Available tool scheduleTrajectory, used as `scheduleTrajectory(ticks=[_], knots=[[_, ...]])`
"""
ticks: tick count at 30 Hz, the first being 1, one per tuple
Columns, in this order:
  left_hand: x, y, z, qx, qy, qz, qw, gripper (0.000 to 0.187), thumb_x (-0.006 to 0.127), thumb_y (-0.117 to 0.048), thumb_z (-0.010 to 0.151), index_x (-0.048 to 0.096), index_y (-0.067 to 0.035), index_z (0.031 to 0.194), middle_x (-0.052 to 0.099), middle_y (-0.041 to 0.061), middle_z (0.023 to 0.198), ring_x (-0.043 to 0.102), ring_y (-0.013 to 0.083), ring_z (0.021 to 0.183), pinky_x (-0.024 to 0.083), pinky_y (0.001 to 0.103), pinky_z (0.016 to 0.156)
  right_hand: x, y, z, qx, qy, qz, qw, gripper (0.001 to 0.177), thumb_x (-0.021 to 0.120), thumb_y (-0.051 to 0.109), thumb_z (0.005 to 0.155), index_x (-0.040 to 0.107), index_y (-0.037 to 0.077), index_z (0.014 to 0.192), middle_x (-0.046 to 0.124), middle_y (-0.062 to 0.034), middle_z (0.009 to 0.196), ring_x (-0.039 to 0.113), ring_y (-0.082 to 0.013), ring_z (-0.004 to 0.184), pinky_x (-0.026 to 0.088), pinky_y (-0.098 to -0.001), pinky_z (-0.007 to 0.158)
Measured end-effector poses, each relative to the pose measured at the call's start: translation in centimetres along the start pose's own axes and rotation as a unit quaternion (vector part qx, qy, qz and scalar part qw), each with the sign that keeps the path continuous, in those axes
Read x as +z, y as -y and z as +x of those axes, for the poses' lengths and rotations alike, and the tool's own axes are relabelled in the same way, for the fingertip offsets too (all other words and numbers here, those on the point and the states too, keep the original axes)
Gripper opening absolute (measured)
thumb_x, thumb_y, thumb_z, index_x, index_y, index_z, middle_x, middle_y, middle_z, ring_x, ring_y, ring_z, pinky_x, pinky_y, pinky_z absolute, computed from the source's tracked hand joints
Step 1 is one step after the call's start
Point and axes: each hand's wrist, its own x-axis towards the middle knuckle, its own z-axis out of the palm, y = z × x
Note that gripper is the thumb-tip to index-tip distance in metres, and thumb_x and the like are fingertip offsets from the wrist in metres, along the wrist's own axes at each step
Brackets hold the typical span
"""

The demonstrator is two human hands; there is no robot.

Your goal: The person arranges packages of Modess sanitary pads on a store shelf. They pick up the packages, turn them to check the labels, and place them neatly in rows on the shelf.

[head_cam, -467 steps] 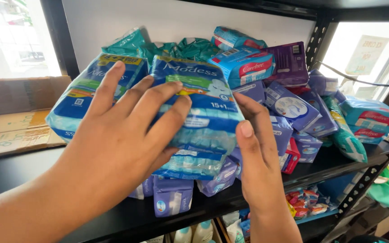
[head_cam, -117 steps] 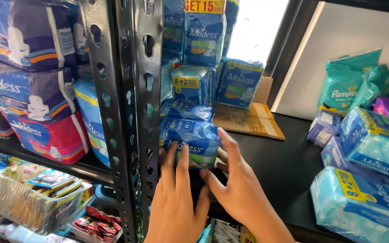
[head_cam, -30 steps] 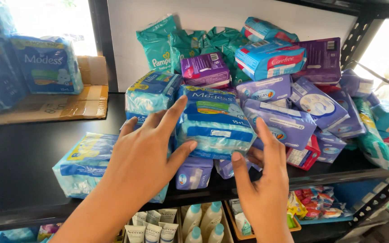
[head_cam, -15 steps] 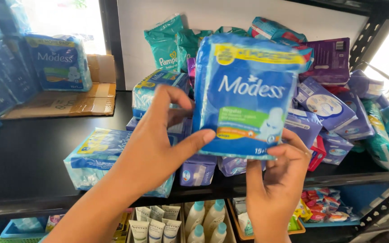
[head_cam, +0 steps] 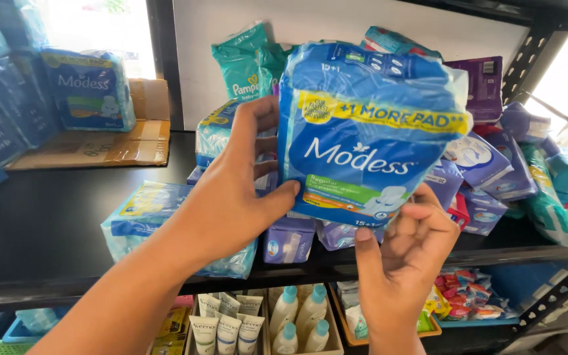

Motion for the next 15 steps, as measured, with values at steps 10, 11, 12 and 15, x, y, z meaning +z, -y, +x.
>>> scheduleTrajectory(ticks=[10, 11, 12, 15], knots=[[-4.8, -1.2, 1.0, 0.068, 0.04, 0.049, 0.996, 0.099, 0.079, -0.002, 0.079, 0.016, -0.013, 0.155, 0.052, 0.015, 0.15, 0.058, 0.0295, 0.137, 0.056, 0.043, 0.099, 2.1, -0.4, 3.1, -0.019, 0.036, -0.011, 0.999, 0.076, 0.069, -0.014, 0.095, 0.022, 0.006, 0.151, 0.039, -0.0109, 0.151, 0.047, -0.0175, 0.13, 0.043, -0.0315, 0.112], [-5.5, -0.7, 1.2, 0.069, 0.041, 0.049, 0.996, 0.099, 0.079, -0.002, 0.079, 0.016, -0.013, 0.155, 0.052, 0.015, 0.15, 0.058, 0.0295, 0.137, 0.056, 0.043, 0.099, 2.5, -0.6, 3.5, -0.02, 0.035, -0.011, 0.999, 0.076, 0.069, -0.014, 0.095, 0.022, 0.006, 0.151, 0.039, -0.0109, 0.151, 0.047, -0.0175, 0.13, 0.043, -0.0315, 0.112], [-6.2, -0.2, 1.3, 0.068, 0.048, 0.074, 0.994, 0.098, 0.08, -0.002, 0.079, 0.018, -0.014, 0.154, 0.054, 0.015, 0.148, 0.06, 0.0289, 0.137, 0.055, 0.043, 0.101, 3.0, -0.9, 4.0, -0.016, 0.054, -0.012, 0.998, 0.079, 0.068, -0.013, 0.094, 0.02, 0.006, 0.154, 0.041, -0.0112, 0.15, 0.049, -0.0183, 0.131, 0.045, -0.0325, 0.112], [-8.3, 1.0, 1.6, 0.089, 0.056, 0.117, 0.988, 0.093, 0.08, 0.001, 0.08, 0.023, -0.013, 0.152, 0.053, 0.015, 0.149, 0.059, 0.0298, 0.139, 0.053, 0.045, 0.103, 4.4, -0.8, 5.2, -0.033, 0.09, -0.062, 0.993, 0.086, 0.072, -0.01, 0.091, 0.019, 0.005, 0.158, 0.044, -0.0114, 0.15, 0.053, -0.0194, 0.132, 0.047, -0.0354, 0.115]])
